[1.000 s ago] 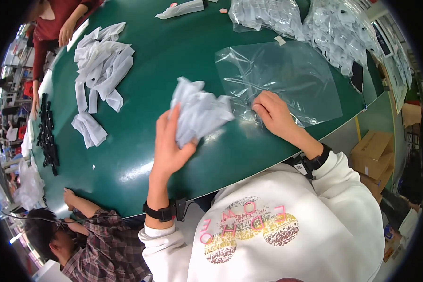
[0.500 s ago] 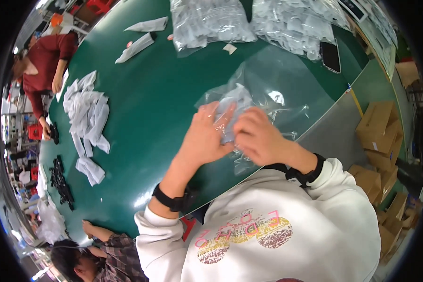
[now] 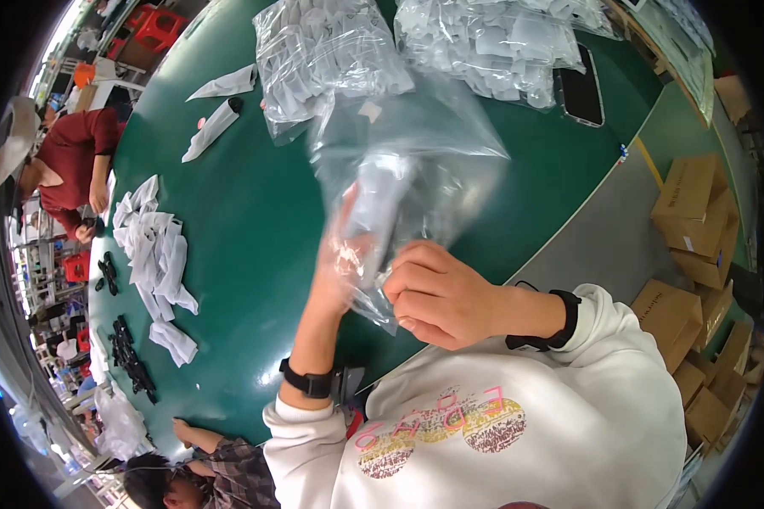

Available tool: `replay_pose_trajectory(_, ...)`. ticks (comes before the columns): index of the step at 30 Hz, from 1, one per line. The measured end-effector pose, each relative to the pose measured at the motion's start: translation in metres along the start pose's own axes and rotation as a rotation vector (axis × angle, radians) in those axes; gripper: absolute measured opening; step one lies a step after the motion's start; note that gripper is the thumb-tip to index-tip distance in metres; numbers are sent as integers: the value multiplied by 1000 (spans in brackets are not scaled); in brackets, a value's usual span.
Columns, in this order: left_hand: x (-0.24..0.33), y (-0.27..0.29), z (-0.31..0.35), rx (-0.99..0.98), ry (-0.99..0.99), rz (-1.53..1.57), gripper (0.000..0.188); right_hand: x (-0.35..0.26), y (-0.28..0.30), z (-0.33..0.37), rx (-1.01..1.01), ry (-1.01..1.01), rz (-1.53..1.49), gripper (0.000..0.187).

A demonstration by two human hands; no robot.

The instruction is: The person packages items by hand, folding white plastic sleeves and placing them into a larger clear plastic bag. They repeat this process multiple times, gathering the folded sleeves and pressing the bag flat.

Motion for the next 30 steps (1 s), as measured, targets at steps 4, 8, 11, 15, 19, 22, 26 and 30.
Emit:
replay_pose_trajectory(4,-13,17,27,256,7,-187,73,0,-19,-5,-14,17,-123,13)
replay_pose_trajectory(8,-20,24,57,526,-2,-361,69,-16,-38,-13,54,101,-225,16)
replay_pose_trajectory(11,-18,22,75,734,-20,-480,66,-30,-57,-22,84,129,-315,16)
replay_pose_trajectory(15,10,24,31,776,45,-915,63,-38,-68,-28,68,87,-429,16)
replay_pose_trajectory(19,28,31,25,405,93,-1161,61,-32,-66,-24,78,-82,-423,16)
replay_pose_trajectory(22,23,56,31,241,189,-138,65,-29,-65,-14,64,-171,-391,16)
replay_pose_trajectory(26,21,46,13,306,127,207,69,-35,-66,-6,-11,-193,-387,15)
replay_pose_trajectory(30,24,24,-15,643,-56,-137,72,-50,-65,-13,-66,-118,-505,14)
Point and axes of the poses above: each hand's wrist, its own z-axis away from the middle knuckle, its own y-axis out of the back of the hand, x = y × z, the point moved 3 cm from there along -z, towards the middle knuckle, and after that the axes turned 3 degrees about x, right-handed, at the moved point
